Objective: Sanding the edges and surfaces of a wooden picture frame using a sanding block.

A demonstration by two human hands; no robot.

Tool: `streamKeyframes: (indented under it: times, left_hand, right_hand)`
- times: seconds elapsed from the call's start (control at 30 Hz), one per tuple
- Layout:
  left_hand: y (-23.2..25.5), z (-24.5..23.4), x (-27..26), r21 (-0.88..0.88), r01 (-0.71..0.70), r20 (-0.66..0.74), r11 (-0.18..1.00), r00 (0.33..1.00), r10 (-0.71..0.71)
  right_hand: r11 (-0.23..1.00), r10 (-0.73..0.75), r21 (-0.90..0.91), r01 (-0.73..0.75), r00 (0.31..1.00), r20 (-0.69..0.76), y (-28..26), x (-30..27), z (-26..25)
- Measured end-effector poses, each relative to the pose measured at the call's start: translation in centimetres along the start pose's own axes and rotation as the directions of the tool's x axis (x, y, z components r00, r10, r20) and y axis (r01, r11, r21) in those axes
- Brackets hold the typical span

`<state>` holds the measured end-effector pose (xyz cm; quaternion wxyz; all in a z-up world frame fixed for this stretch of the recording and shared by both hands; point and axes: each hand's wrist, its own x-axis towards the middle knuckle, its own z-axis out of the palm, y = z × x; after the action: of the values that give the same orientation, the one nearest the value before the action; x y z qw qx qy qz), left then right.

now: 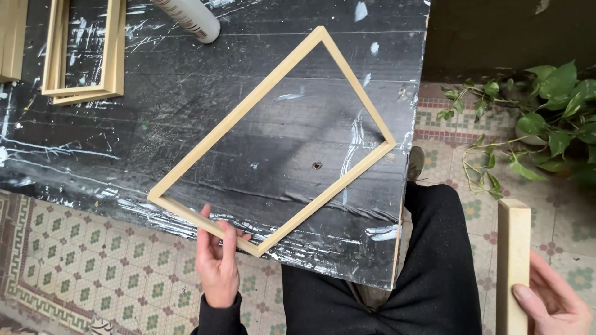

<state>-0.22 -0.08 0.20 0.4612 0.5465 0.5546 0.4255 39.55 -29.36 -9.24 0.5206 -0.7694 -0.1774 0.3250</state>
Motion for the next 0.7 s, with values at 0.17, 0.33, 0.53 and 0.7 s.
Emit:
streamKeyframes:
  times: [0.17,0.33,0.53,0.7]
  left_hand:
    - [-0.6,-0.2,0.3,0.000,-0.016,0.018,1.000,1.000,0.016]
    - [0.6,0.0,1.3,-0.061,0.004,0.081,0.998,0.997,0.001]
    - [1.3,-0.9,4.7,-0.042,0.082,0.220,0.996,0.973,-0.071]
    - [0.8,-2.4,6.0,0.118,0.149,0.402,0.982,0.897,-0.185]
  right_hand:
    - [0.999,-0.011,0.033,0.011,1.000,-0.016,0.1,-0.3,0.1]
    - [0.967,-0.061,0.245,0.069,0.997,-0.041,1.2,-0.3,0.3]
    - [0.923,-0.073,0.382,0.053,0.997,0.040,-3.6,-2.1,1.8]
    - [0.926,-0.041,0.377,0.015,0.997,0.061,-4.2,-4.7,3.9]
